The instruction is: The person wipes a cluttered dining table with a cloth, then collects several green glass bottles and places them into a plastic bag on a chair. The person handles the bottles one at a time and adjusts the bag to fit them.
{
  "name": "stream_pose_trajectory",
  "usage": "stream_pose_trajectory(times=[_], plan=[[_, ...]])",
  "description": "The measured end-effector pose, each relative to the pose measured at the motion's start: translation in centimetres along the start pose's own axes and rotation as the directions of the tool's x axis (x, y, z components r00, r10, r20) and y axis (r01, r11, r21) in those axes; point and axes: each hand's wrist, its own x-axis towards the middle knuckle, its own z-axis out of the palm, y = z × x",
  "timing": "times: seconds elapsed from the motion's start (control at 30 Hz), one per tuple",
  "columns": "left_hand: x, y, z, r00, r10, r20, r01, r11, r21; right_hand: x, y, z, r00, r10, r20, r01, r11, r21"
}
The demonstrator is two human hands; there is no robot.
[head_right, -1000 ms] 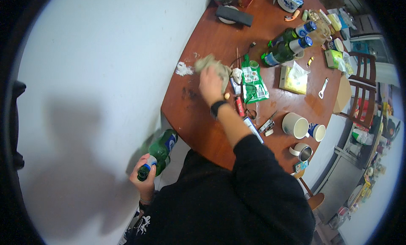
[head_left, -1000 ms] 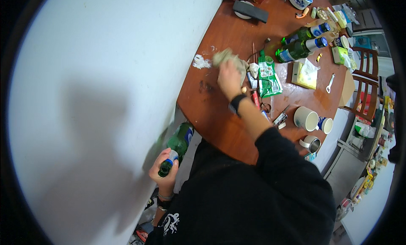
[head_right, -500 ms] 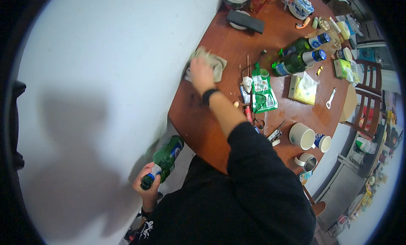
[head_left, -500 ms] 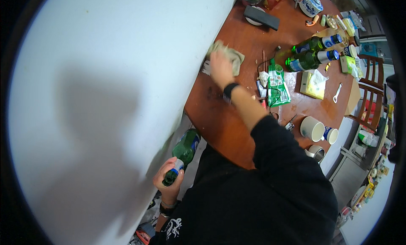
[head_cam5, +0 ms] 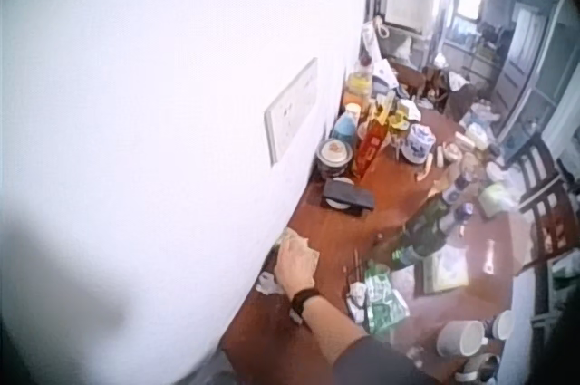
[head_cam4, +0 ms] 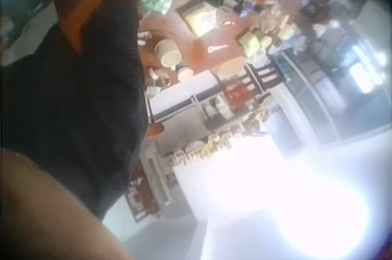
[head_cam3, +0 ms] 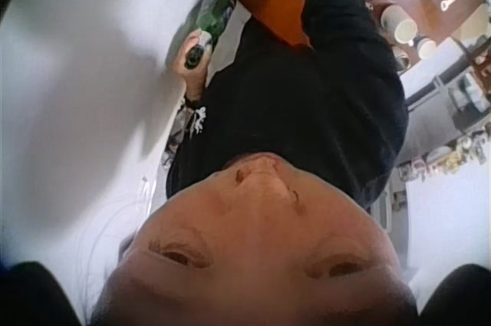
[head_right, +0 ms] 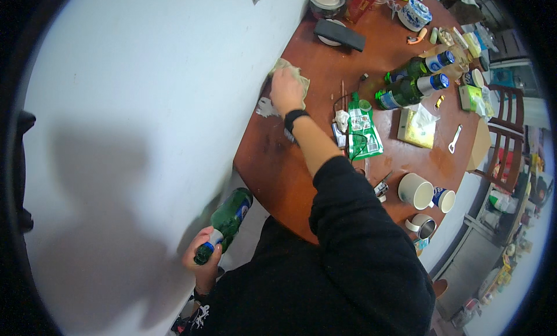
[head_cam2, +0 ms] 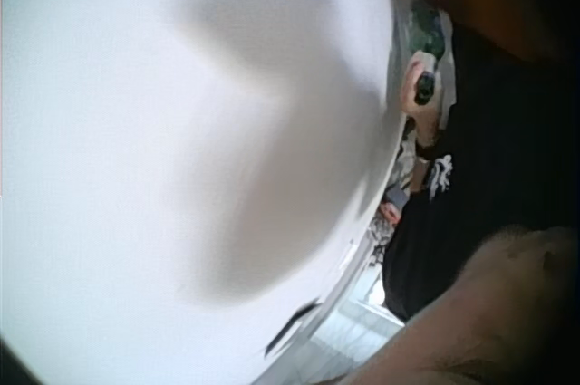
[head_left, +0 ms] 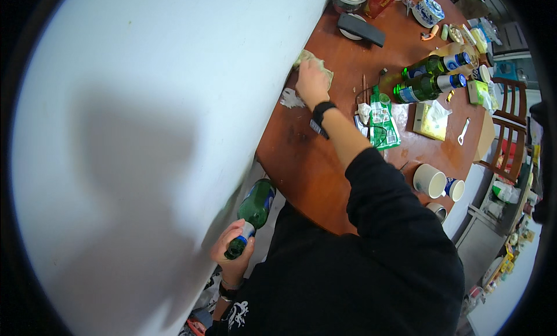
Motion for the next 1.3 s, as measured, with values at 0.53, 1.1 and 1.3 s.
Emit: stream_pose_trajectory(times=[0.53,1.1,1.3], plan=[[-0.8,-0.4,-1.0,0.999,0.027,0.027,-0.026,1.000,-0.007,7.0,11.8,-4.0,0.903,0.410,-0.127,-0.428,0.883,-0.192],[0.1,1.1,-0.4,0.998,-0.013,0.068,0.016,0.999,-0.043,5.5,8.3,-0.8,0.993,0.097,-0.070,-0.104,0.990,-0.092],[-0.4,1.3,-0.5,0.997,-0.036,0.073,0.043,0.995,-0.095,-0.5,2.1,-1.8,0.976,-0.122,0.179,0.119,0.993,0.025]])
